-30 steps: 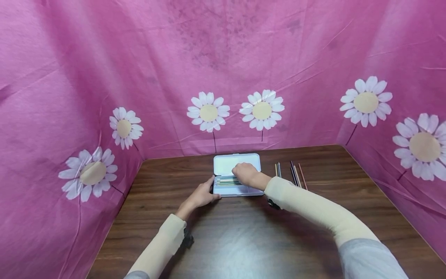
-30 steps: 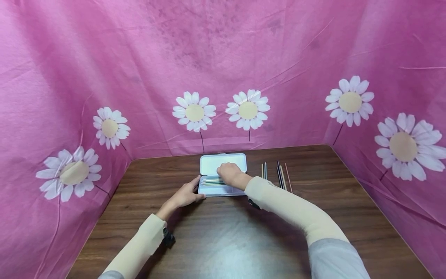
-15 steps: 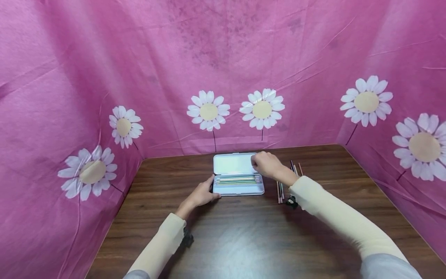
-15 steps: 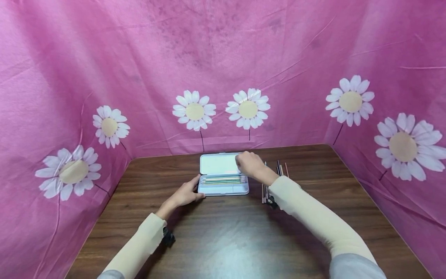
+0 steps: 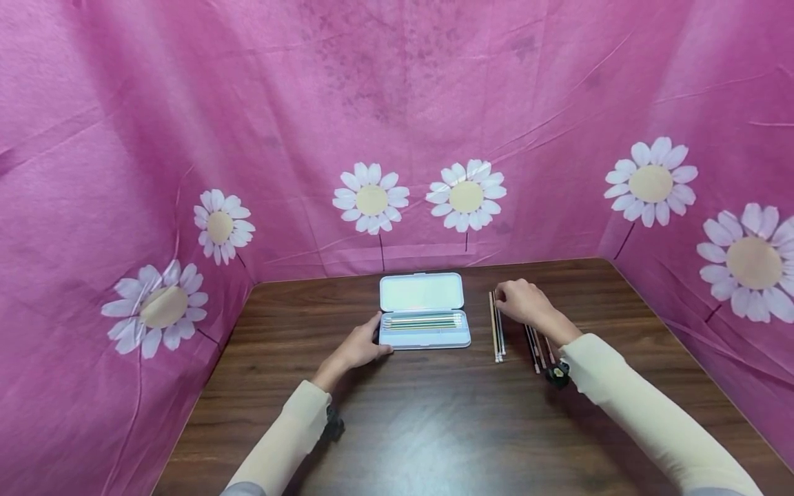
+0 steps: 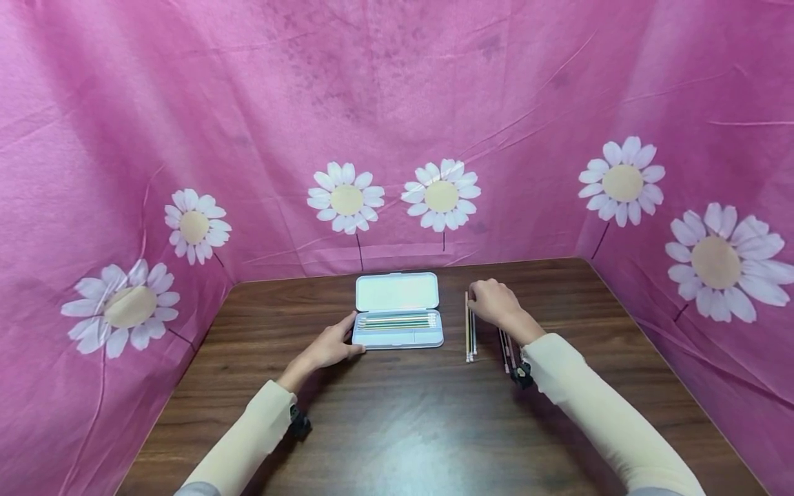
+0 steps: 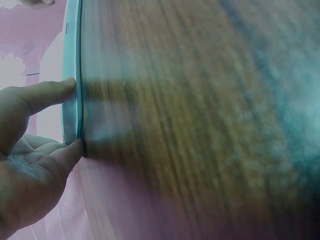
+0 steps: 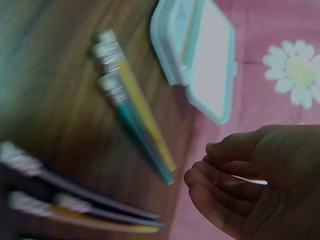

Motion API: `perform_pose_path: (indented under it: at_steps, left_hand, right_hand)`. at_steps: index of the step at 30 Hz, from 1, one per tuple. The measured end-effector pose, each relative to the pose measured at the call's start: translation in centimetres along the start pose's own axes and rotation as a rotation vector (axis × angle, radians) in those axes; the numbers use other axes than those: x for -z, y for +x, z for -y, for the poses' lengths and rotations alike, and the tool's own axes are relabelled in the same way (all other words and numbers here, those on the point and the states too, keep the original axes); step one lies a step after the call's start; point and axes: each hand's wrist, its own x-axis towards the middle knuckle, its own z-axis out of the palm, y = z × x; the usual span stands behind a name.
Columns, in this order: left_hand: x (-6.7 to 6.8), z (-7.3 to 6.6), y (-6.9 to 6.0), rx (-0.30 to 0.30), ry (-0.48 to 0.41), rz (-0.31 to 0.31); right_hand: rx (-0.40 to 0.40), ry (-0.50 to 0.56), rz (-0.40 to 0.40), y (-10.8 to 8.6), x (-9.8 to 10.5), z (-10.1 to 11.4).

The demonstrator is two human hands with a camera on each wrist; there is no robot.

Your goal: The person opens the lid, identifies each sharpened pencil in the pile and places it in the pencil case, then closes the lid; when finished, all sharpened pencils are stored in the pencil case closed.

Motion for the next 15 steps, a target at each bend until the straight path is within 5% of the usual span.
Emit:
perform_pose_path:
  at_steps: [9, 15]
  left_hand:
    - [-0.1, 0.0, 0.0, 0.015, -0.01, 0.006]
    - [-0.1, 0.0, 0.0, 0.011, -0.019, 0.003]
  right_hand:
    - [-0.084, 0.031, 0.043, -1.1, -2.9, -2.0]
    - [-0.163, 0.038, 0.05, 1.3, -7.8, -7.1]
